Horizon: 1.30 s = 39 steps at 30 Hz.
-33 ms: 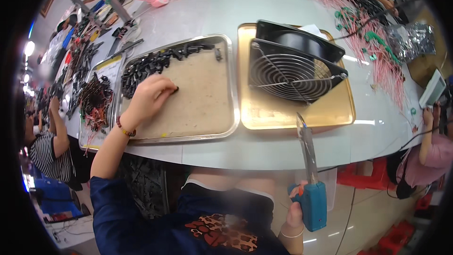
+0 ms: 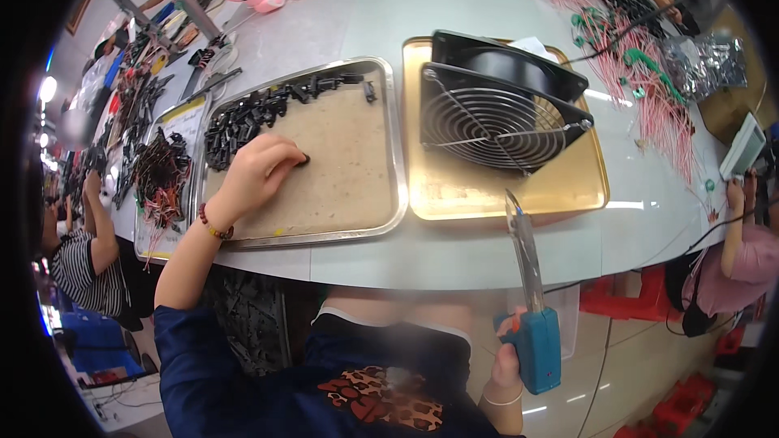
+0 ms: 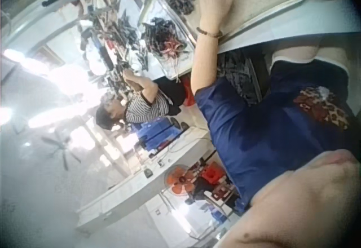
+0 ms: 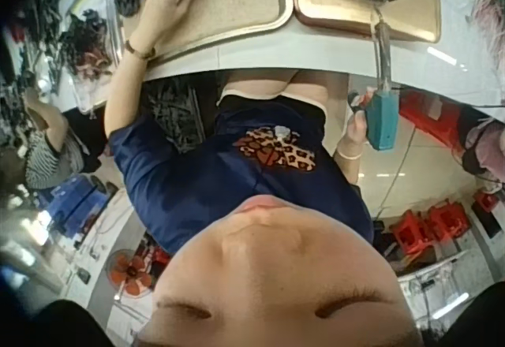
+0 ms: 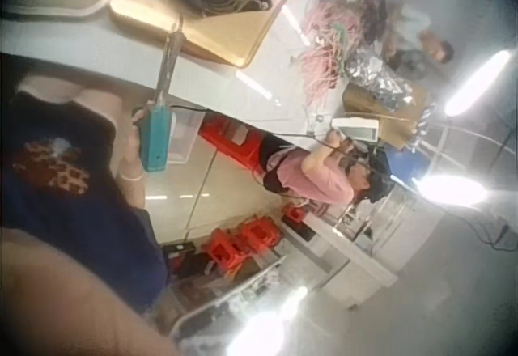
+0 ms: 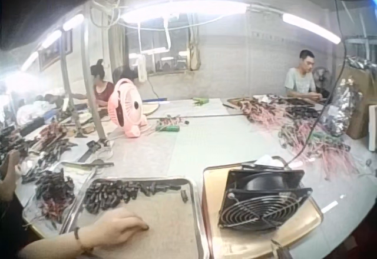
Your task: The person solders wires onto switch components using a soldering iron, taking components and wire assemblies from trays, positioning them on a stand near an exhaust fan, and joining them together with the soldering iron.
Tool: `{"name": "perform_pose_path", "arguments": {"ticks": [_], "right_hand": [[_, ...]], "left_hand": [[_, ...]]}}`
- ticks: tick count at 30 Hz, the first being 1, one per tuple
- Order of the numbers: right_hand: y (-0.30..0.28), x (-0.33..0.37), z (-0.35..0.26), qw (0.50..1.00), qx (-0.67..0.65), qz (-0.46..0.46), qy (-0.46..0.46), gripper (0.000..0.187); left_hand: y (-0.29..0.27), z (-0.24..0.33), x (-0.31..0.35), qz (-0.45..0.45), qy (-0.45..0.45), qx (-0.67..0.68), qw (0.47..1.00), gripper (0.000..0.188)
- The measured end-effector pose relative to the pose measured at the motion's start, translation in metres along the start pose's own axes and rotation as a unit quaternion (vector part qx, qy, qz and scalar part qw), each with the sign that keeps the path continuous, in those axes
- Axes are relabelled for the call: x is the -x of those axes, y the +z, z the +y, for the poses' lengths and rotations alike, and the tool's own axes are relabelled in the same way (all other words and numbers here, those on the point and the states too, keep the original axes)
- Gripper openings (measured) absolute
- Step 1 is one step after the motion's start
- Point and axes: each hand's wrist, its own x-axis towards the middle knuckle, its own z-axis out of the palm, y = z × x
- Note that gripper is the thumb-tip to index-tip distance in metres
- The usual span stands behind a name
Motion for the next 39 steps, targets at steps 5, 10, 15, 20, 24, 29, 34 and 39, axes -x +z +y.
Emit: {"name": "perform_pose_path", "arguments": {"ticks": [5, 10, 15, 20, 24, 29, 34, 39], "right_hand": [[0.004, -0.005, -0.001, 1.000, 0.003, 0.012, -0.020, 0.058], [0.001, -0.005, 0.000, 1.000, -0.008, 0.001, -0.008, 0.058], [0.003, -0.005, 0.003, 0.998, 0.023, 0.052, -0.008, 0.057], [0.002, -0.004, 0.002, 0.996, 0.070, 0.056, -0.010, 0.061], [0.002, -0.001, -0.001, 0.994, 0.063, 0.088, 0.007, 0.064], [0.002, 0.000, -0.004, 0.995, 0.024, 0.096, 0.027, 0.069], [-0.003, 0.003, -0.003, 0.994, 0.009, 0.101, 0.042, 0.069], [0.003, -0.004, -0.006, 0.993, -0.009, 0.100, 0.054, 0.070]], "left_hand": [[0.003, 0.019, -0.009, -0.002, 0.165, -0.050, 0.985, 0.027], [0.011, 0.039, -0.001, 0.043, -0.067, -0.038, 0.996, 0.016], [0.020, 0.045, -0.007, 0.053, -0.032, -0.081, 0.995, 0.013], [0.020, 0.065, -0.030, 0.125, -0.010, 0.077, 0.989, 0.018], [0.026, 0.122, -0.067, 0.104, 0.145, 0.088, 0.980, 0.019], [0.047, 0.131, -0.080, 0.070, 0.174, 0.088, 0.978, 0.019], [0.047, 0.134, -0.083, 0.056, 0.166, 0.087, 0.981, 0.016], [0.049, 0.132, -0.082, 0.060, 0.165, 0.079, 0.981, 0.015]]}}
